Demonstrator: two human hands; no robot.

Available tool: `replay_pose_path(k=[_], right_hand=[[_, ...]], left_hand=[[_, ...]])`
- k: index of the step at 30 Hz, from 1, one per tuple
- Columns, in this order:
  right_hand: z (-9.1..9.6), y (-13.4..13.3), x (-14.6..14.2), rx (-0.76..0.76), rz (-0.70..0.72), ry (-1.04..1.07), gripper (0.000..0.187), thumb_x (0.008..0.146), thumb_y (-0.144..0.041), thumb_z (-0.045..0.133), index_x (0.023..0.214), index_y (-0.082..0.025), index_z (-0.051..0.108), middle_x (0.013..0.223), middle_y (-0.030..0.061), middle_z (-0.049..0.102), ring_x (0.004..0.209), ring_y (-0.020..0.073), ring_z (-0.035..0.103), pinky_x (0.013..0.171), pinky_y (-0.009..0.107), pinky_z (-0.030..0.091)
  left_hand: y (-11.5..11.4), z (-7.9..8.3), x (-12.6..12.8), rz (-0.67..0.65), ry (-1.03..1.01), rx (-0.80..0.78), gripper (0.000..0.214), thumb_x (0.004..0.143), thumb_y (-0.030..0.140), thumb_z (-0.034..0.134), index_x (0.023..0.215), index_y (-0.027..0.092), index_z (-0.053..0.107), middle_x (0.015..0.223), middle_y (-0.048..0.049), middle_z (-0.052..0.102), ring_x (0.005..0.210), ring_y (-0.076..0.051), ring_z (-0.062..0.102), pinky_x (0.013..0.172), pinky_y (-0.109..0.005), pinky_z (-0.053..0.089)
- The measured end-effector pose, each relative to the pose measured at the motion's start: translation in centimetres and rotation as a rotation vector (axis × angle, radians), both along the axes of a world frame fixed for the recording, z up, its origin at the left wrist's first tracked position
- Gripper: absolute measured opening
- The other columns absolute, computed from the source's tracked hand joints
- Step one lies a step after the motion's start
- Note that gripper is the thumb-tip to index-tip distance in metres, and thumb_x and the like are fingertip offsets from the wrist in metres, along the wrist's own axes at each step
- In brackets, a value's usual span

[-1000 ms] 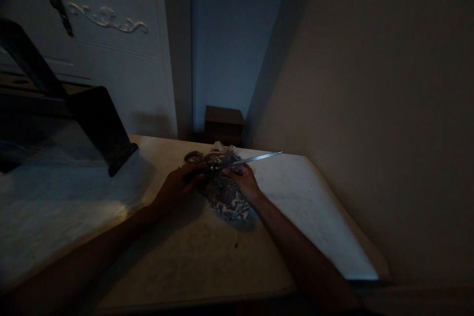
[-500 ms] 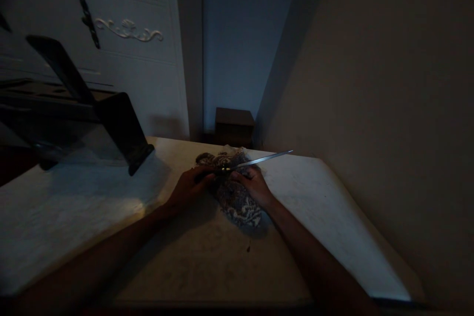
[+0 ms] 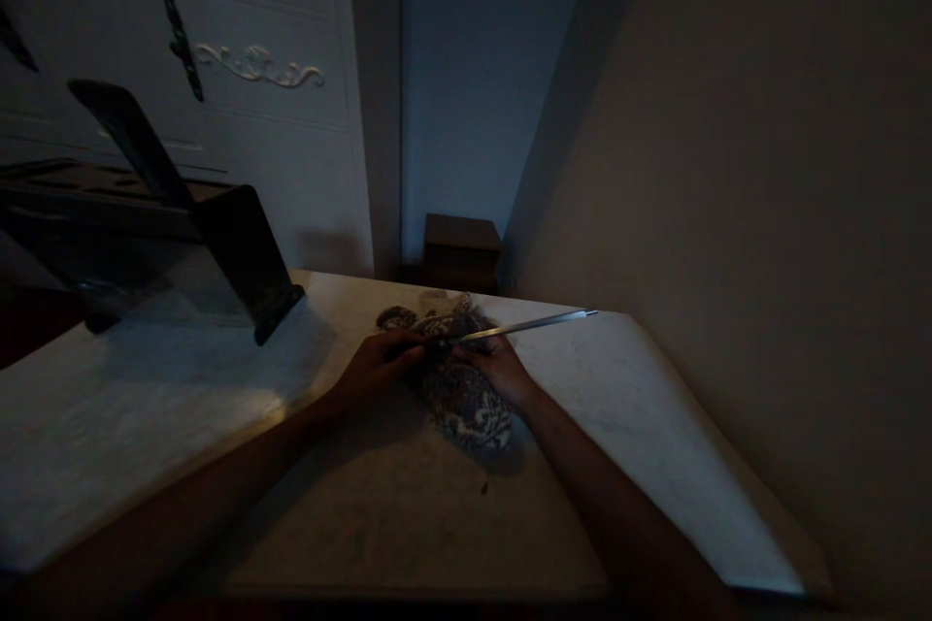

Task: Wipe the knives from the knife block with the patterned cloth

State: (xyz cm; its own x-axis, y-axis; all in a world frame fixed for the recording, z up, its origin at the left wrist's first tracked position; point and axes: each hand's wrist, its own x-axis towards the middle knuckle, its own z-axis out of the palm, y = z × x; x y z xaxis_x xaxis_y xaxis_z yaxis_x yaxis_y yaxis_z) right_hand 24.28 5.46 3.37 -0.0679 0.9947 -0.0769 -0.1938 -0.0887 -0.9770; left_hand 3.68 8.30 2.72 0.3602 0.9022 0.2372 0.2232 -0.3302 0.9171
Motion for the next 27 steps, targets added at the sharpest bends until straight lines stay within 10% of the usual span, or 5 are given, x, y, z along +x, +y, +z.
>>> replay_pose_path(k=[27], right_hand=[[0.2,0.05,-0.14,0.019,0.03,0.037,0.04,0.048,-0.039,0.09,0.08,-0.022,0.074,0.085,0.0001,0.075,0.09,0.0225,0.069,0.091,0.035,0.052]], left_hand=[[0.28,-0.07,-0.27,-0.131,-0.273,-0.338,0.043,0.064,0.048,0.078,0.089,0.012,0.074,0.082,-0.0063,0.07,0.076,-0.019,0.062,0.07,-0.029,0.048]])
